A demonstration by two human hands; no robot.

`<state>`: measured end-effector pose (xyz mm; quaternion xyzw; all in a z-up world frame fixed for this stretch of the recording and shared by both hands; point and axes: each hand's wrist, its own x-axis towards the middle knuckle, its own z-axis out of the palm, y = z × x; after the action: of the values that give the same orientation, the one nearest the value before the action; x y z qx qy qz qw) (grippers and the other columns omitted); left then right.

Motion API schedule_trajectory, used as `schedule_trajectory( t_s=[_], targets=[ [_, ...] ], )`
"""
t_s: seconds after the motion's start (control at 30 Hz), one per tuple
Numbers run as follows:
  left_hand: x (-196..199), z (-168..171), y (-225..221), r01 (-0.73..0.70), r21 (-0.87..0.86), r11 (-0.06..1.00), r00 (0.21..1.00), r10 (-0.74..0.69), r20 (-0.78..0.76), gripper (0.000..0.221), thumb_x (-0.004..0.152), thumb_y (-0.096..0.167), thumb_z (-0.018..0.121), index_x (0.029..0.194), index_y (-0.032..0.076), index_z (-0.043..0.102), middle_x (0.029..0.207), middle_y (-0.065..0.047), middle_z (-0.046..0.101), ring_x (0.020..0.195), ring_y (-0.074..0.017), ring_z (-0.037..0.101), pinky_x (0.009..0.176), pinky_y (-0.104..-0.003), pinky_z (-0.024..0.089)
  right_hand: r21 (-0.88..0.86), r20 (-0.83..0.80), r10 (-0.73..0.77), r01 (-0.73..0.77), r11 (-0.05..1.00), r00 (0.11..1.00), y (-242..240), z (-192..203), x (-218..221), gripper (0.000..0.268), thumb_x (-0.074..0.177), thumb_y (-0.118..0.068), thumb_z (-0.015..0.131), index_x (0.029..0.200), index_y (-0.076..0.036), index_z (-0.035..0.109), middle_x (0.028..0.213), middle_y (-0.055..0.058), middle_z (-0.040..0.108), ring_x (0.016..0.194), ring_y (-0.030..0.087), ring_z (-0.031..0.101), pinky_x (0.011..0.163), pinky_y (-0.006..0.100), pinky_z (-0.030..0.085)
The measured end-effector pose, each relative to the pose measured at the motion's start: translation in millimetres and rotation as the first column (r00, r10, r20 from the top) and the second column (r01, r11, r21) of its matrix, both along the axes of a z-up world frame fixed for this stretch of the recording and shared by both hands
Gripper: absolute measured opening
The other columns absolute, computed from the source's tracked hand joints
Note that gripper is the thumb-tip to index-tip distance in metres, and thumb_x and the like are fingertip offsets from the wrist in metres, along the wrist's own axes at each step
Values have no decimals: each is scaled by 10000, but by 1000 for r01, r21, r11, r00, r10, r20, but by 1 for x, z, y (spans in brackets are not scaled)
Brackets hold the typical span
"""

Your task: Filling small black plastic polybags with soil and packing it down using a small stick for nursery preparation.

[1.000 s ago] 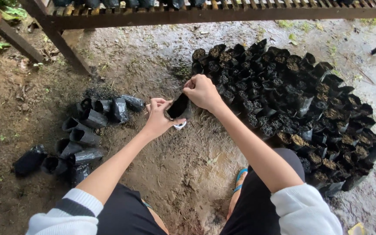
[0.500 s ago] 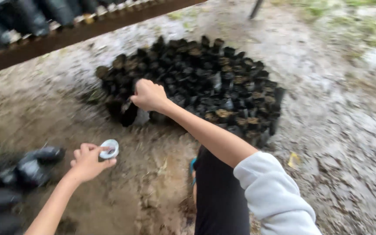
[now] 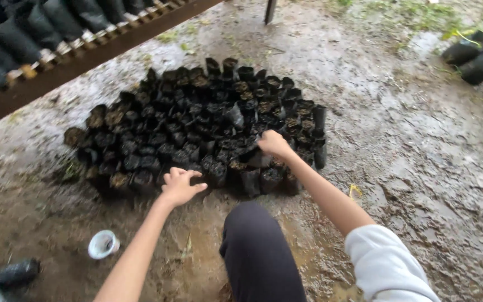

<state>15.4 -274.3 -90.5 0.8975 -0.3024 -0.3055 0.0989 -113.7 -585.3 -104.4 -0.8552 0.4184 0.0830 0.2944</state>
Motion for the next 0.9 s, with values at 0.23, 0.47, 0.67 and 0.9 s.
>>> schedule_trajectory(
  t_s=[0.23,0.47,0.67,0.9],
  targets=[
    [-26,-27,-64,77,-12,997,988,-78,-134,495,907,558,676,1367,395,593,1439,-17,351,1393,-329,320,1078,-465,397,412,267,-535,407,815,802,-85,-80,-112,196,847,-123,621,937,6,739,998,258,745,848,343,776,607,362,604],
    [-60,-54,-92,69,-137,988,953,-106,-284,496,877,523,721,1345,391,622,1409,-40,382,1377,-336,367,1113,-445,385,495,355,-797,625,604,489,-116,-82,-205,242,908,-189,573,1083,-39,645,1187,194,669,839,334,775,656,345,549],
    [-80,-93,-113,-37,-321,946,958,-58,-282,370,832,428,776,1195,366,738,1221,-37,555,1183,-282,601,1056,-363,446,332,496,-826,821,464,267,-157,-178,-233,136,841,-177,631,791,-55,665,864,193,722,742,331,760,584,348,564],
    [-98,-104,-125,-121,-311,943,928,-5,-374,343,799,383,763,1126,282,791,1155,-73,752,1119,-301,692,976,-380,511,108,243,-839,846,523,487,-172,-297,-250,443,978,-341,643,1275,-17,699,1293,235,683,1274,377,612,1037,509,508]
  ],
)
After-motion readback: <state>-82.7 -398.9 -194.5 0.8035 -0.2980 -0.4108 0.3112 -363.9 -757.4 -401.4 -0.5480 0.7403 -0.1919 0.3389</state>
